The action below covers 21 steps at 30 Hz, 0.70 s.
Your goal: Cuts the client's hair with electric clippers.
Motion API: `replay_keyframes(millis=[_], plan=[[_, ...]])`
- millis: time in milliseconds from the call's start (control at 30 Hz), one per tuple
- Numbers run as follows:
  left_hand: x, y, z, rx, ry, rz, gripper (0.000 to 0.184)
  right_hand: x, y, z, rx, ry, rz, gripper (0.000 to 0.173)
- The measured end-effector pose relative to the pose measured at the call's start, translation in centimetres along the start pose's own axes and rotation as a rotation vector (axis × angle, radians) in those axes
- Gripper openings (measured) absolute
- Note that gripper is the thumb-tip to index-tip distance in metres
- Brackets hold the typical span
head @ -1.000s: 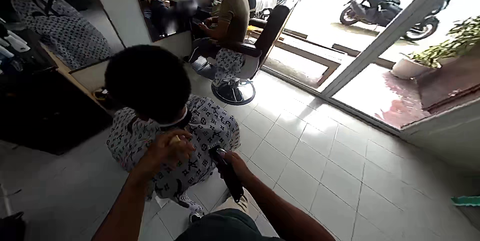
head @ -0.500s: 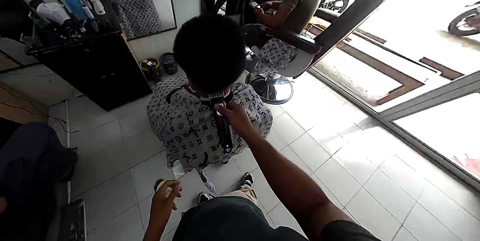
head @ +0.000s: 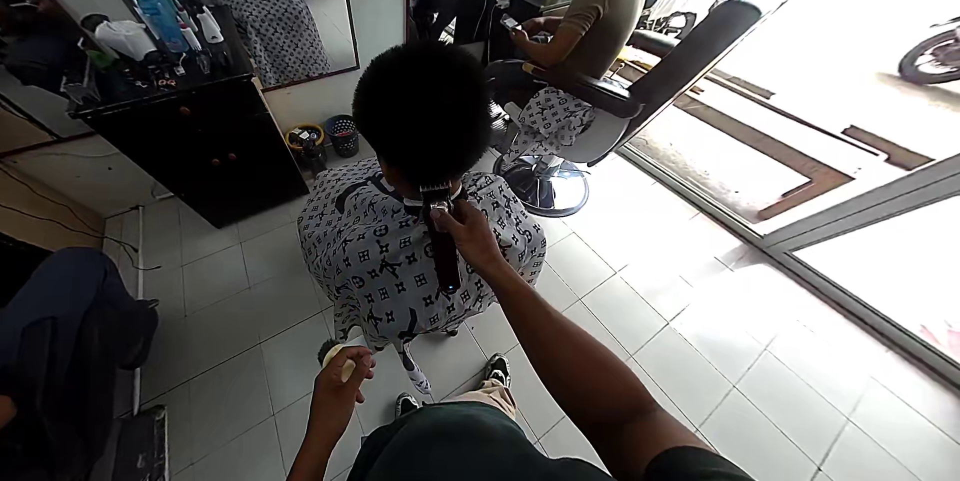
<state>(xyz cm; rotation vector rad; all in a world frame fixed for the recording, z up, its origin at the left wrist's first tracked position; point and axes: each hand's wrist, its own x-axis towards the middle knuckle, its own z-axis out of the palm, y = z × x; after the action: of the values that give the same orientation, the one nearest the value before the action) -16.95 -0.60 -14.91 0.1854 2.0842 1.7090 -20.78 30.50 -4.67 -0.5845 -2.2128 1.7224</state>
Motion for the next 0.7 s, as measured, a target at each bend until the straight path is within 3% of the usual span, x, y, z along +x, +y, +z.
replay_keyframes(millis=[133,267,433,567,700], plan=[[0.1,0.1,0.4,-0.016,-0.007,0.011,0.013,0.2,0.0,-0.2,-0.023,-0.028,0.07,0.042],[0.4,-0.2,0.7,-0.019,-0.019,0.005,0.014,-0.4,-0.4,0.1,-0.018,-0.003,-0.055,0.039],[0.4,-0.5,0.6,-0.011,-0.033,0.004,0.015,0.3,-0.1,0.3,-0.009,-0.054,0.1,0.041],[0.5,-0.7,0.4,-0.007,-0.026,-0.003,0.015,-0.8,-0.9,1.0,-0.006,0.016,-0.045,0.035],[0.5,-0.7,0.1,0.005,-0.023,0.0,0.016,-0.1,-0.2,1.1,-0.032,-0.032,0.121,0.044]])
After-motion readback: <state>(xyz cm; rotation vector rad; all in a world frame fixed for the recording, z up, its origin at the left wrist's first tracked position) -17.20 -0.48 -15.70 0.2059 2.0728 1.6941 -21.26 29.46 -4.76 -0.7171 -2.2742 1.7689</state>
